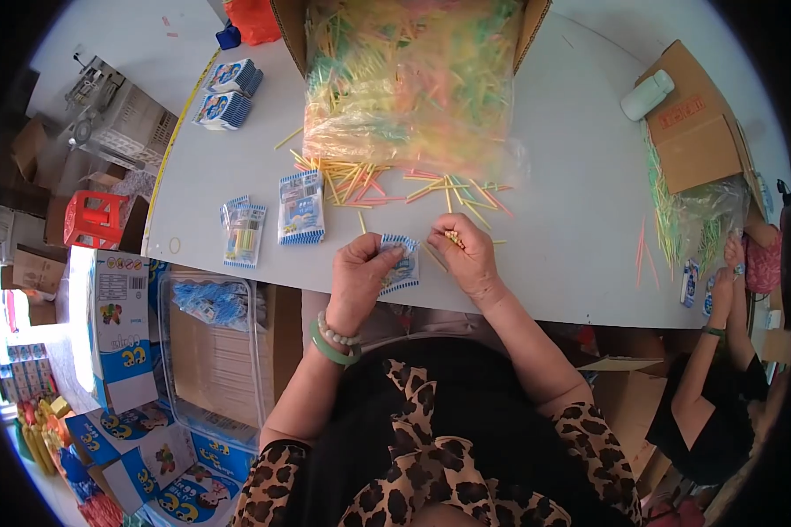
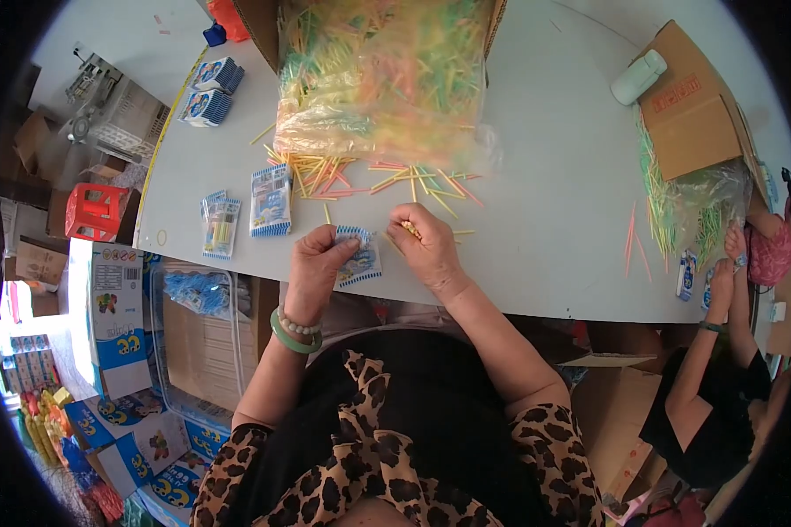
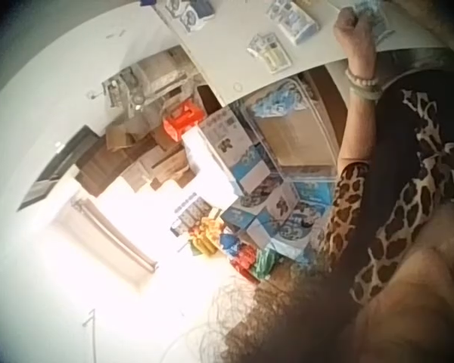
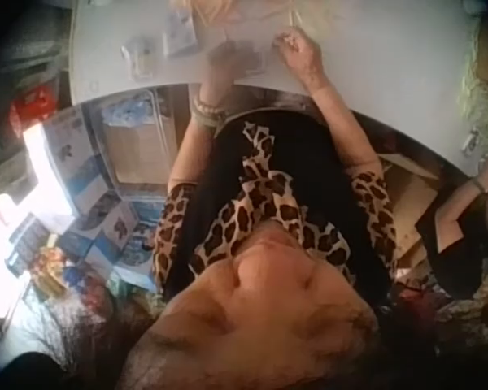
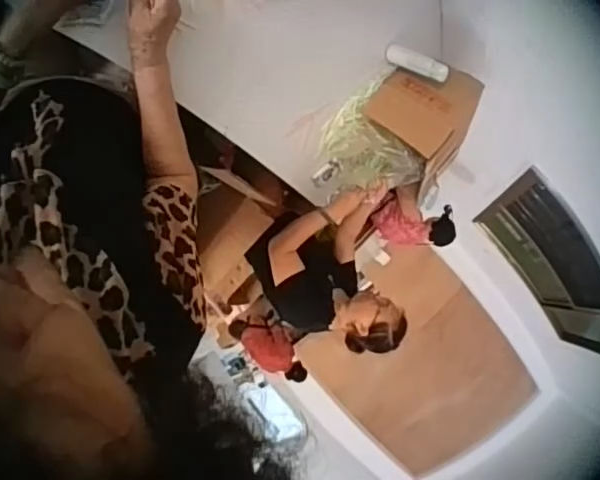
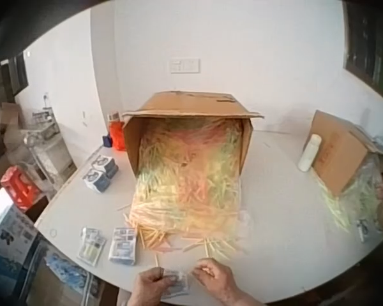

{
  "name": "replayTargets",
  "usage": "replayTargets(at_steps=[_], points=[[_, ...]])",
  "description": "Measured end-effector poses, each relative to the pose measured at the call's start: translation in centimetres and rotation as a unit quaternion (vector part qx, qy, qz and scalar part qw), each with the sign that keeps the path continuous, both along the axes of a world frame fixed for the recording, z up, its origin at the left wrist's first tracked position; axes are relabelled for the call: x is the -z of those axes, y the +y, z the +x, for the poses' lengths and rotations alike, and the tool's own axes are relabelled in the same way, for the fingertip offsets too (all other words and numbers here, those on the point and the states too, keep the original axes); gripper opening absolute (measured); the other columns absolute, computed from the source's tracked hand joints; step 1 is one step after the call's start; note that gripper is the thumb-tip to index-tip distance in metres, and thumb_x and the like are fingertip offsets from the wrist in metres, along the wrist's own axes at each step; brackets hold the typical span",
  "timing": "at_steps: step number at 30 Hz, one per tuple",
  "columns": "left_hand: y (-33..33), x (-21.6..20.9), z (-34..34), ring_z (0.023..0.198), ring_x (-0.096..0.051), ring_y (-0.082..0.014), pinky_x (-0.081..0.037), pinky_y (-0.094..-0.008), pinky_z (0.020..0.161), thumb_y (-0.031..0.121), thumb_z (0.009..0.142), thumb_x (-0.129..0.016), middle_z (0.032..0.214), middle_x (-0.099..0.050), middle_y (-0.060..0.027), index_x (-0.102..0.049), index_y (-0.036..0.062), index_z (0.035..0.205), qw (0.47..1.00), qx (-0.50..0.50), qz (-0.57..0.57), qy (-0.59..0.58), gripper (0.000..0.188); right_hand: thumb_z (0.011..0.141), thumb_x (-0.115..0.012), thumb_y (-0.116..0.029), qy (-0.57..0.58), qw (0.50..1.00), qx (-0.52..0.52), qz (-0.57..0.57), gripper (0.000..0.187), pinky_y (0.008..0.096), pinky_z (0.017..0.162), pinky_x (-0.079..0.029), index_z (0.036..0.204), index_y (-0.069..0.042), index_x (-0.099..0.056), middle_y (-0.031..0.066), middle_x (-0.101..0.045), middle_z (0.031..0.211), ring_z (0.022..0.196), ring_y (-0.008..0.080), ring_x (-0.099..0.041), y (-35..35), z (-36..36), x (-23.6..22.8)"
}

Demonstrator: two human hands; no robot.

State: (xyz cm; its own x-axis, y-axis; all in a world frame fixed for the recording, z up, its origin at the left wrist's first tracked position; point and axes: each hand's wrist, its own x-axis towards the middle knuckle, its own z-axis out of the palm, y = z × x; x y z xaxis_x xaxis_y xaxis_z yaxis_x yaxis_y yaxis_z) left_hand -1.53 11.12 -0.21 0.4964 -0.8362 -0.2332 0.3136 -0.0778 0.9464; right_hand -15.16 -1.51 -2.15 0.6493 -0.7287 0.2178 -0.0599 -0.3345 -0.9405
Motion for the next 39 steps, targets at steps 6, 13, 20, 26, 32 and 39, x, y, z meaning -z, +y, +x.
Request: replayTargets(at_steps=[6, 13, 20, 26, 32, 39], points=[[0.1, 0.4, 0.3, 0.070, -0.054, -0.0037, -0.045, -0.0203, 0.064, 0.000, 0.085, -0.063, 0.076, -0.063, 0.0018, -0.064, 0.0005, 0.085, 0.994, -0.002, 0.001, -0.106, 0.001, 0.083, -0.063, 0.002, -0.038, 0.999, 0.002, 0.020, 0.022, 0.0243, 0.070, -0.047, 0.103, -0.002, -0.057, 0.0043, -0.060, 0.084, 0.077, 0.0098, -0.057, 0.2, -0.2, -0.2], [0.2, -1.4, -0.5, 0.080, -0.053, -0.0153, -0.044, -0.0282, 0.069, -0.002, 0.079, -0.065, 0.090, -0.060, -0.0075, -0.059, 0.0010, 0.082, 0.979, 0.021, -0.017, -0.201, 0.006, 0.087, -0.059, -0.002, -0.018, 0.998, 0.000, -0.062, 0.016, 0.0263, 0.069, -0.048, 0.103, -0.002, -0.056, 0.0065, -0.060, 0.083, 0.077, 0.0143, -0.059, 0.3, 0.2, -0.3], [-0.9, -4.1, -1.8, 0.119, -0.049, -0.0343, -0.042, -0.0457, 0.095, 0.001, 0.069, -0.062, 0.130, -0.051, -0.0131, -0.061, 0.0054, 0.085, 0.747, 0.096, -0.065, -0.654, 0.016, 0.085, -0.059, -0.006, 0.025, 0.994, -0.041, -0.098, 0.016, 0.0378, 0.070, -0.048, 0.100, -0.003, -0.056, 0.0137, -0.060, 0.088, 0.080, 0.0318, -0.060, 0.1, -0.2, -0.2], [-0.5, -4.7, -1.8, 0.112, -0.053, -0.0306, -0.040, -0.0464, 0.097, 0.004, 0.074, -0.059, 0.125, -0.053, -0.0115, -0.060, 0.0064, 0.089, 0.656, 0.118, -0.002, -0.745, 0.015, 0.085, -0.057, -0.003, 0.004, 0.977, -0.038, -0.208, 0.016, 0.0400, 0.071, -0.048, 0.100, -0.005, -0.055, 0.0121, -0.060, 0.087, 0.081, 0.0316, -0.059, 0.2, 0.0, 1.1], [1.4, -3.3, -0.9, 0.089, -0.060, -0.0270, -0.047, -0.0375, 0.081, -0.004, 0.072, -0.059, 0.095, -0.062, -0.0092, -0.062, 0.0031, 0.088, 0.776, 0.103, 0.020, -0.623, 0.019, 0.086, -0.054, 0.003, 0.002, 0.984, -0.074, -0.159, 0.018, 0.0310, 0.073, -0.050, 0.102, -0.004, -0.057, 0.0102, -0.063, 0.089, 0.083, 0.0220, -0.062, 0.2, 0.0, -0.2], [3.3, -2.3, 0.9, 0.073, -0.056, -0.0093, -0.045, -0.0228, 0.067, -0.005, 0.081, -0.063, 0.079, -0.063, -0.0038, -0.065, -0.0014, 0.090, 0.959, 0.008, 0.016, -0.282, 0.010, 0.090, -0.050, 0.000, -0.061, 0.995, 0.038, 0.071, 0.010, 0.0263, 0.084, -0.046, 0.096, -0.001, -0.059, 0.0030, -0.063, 0.090, 0.089, 0.0127, -0.059, -1.8, -0.6, -1.2]])
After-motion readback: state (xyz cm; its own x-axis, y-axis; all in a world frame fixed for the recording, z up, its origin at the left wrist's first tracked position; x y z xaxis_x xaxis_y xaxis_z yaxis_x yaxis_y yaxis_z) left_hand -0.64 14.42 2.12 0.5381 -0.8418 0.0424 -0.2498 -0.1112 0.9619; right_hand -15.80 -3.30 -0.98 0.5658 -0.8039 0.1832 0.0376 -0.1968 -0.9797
